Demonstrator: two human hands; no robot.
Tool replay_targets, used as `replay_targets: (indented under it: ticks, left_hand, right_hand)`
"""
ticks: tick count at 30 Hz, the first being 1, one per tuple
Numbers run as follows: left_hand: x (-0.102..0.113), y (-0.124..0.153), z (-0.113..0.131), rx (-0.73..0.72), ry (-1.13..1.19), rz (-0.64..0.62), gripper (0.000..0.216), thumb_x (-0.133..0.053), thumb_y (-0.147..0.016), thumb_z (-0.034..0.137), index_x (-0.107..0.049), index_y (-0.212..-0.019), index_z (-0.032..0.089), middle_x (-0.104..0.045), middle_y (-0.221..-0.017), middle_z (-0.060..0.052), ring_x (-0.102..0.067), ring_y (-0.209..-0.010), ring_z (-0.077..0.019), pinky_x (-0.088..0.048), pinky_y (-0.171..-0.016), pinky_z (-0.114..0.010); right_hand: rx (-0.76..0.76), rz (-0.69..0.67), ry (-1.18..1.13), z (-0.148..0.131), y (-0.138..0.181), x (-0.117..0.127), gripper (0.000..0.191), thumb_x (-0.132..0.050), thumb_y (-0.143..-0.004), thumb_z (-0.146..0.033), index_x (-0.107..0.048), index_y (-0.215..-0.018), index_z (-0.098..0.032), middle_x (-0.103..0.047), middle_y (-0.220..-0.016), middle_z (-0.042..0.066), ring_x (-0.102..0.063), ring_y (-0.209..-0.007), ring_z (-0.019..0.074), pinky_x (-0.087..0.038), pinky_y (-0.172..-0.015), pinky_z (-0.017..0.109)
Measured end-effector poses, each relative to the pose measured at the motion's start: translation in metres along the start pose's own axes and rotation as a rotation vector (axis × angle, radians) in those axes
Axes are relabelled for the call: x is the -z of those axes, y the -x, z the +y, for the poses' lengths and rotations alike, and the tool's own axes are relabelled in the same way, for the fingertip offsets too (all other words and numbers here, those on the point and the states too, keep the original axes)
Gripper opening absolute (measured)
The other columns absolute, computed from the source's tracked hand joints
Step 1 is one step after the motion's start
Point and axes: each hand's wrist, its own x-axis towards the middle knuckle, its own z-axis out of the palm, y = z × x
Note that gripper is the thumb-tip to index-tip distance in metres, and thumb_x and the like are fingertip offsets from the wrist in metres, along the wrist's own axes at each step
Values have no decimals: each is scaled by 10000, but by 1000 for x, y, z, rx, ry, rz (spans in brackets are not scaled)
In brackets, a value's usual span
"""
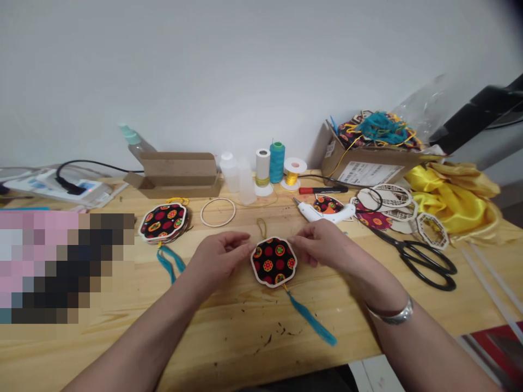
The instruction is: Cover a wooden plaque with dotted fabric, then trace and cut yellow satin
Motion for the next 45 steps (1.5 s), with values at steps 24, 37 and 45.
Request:
replay_targets:
  ticks: [24, 37, 45]
  left_hand:
    - [-10, 7, -9, -553, -652, -52, 956, -686, -675, 534, -233, -1444, 189, -589, -1194, -112, -485, -1085, -336, -387, -914, -456]
    - [-10, 6, -9, -560, -694, -62, 946, -690, -667, 549, -258, -1432, 199, -579, -1216, -116, -488, -1109, -329, -389, -931, -456]
    - [-10, 5, -13, -578, -781, -36, 851, -659, -664, 618, -421, -1351, 177, -538, -1262, -143, -469, -1160, -334, -403, -956, -452]
  right_hand:
    - [342, 2, 173, -3, 7, 4, 401, -555, -857, -153, -524, -1257, -137, -672, -1008, 61, -621, -766, 133, -476, -704, 269]
    - [383, 38, 219, 0, 6, 4, 329, -599, -847, -191, -583, -1170, -135, -671, -953, 59, -608, -792, 151, -463, -714, 275]
    - [452, 21, 312, -2, 4, 4, 205, -606, -839, -164, -661, -1036, -161, -657, -887, 54, -582, -798, 163, -443, -709, 284]
